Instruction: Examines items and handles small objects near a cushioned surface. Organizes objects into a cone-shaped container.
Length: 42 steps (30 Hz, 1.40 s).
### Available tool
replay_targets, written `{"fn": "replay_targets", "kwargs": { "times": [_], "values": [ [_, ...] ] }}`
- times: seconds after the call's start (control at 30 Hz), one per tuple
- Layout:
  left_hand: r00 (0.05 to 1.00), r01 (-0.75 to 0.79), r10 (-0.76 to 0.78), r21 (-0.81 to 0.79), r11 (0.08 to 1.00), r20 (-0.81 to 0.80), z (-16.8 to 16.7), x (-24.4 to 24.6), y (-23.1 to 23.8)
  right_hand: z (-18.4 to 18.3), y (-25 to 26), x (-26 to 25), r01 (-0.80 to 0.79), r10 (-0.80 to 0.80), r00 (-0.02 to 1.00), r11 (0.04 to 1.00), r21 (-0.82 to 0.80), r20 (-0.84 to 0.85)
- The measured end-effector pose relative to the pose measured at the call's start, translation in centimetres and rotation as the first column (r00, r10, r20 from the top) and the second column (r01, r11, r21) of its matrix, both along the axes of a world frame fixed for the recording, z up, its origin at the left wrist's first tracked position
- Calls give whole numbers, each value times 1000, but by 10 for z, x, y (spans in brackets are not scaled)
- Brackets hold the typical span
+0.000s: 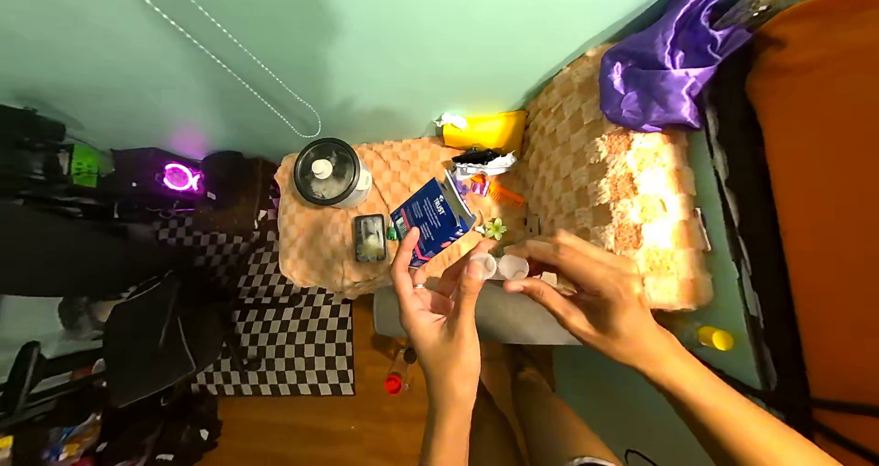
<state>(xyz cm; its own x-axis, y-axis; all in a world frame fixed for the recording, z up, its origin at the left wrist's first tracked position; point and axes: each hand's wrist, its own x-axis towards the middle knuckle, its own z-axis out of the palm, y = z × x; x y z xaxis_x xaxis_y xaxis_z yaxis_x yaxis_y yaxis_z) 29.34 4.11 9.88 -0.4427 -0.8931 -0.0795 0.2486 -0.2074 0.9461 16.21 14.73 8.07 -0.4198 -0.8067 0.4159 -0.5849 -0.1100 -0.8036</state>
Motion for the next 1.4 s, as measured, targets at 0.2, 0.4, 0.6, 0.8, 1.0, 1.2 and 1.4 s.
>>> {"fn": "replay_targets", "kwargs": {
  "times": [0.2,0.4,0.6,0.8,1.0,1.2,1.4],
  "values": [
    [987,-152,152,-15,988,46,23,24,-8,18,-15,9,-187,189,978,982,28,-85],
    [949,-312,313,-16,950,35,41,49,-12,28,-36,27,-278,280,954,960,-26,109],
    [907,-420,420,-18,907,13,46,66,-10,34,-52,48,-308,323,938,943,-127,126],
    [894,-448,448,15,894,-6,46,70,-4,31,-63,55,-321,360,886,931,-174,293],
    [908,-415,418,73,907,-29,45,64,1,37,-71,64,-333,363,777,930,-153,514],
    [884,-465,465,-6,885,40,38,66,-7,29,-66,42,-508,497,683,850,-140,535],
    [889,-458,455,37,888,56,35,54,-2,18,-66,52,-299,373,740,928,-222,560]
  ]
}}
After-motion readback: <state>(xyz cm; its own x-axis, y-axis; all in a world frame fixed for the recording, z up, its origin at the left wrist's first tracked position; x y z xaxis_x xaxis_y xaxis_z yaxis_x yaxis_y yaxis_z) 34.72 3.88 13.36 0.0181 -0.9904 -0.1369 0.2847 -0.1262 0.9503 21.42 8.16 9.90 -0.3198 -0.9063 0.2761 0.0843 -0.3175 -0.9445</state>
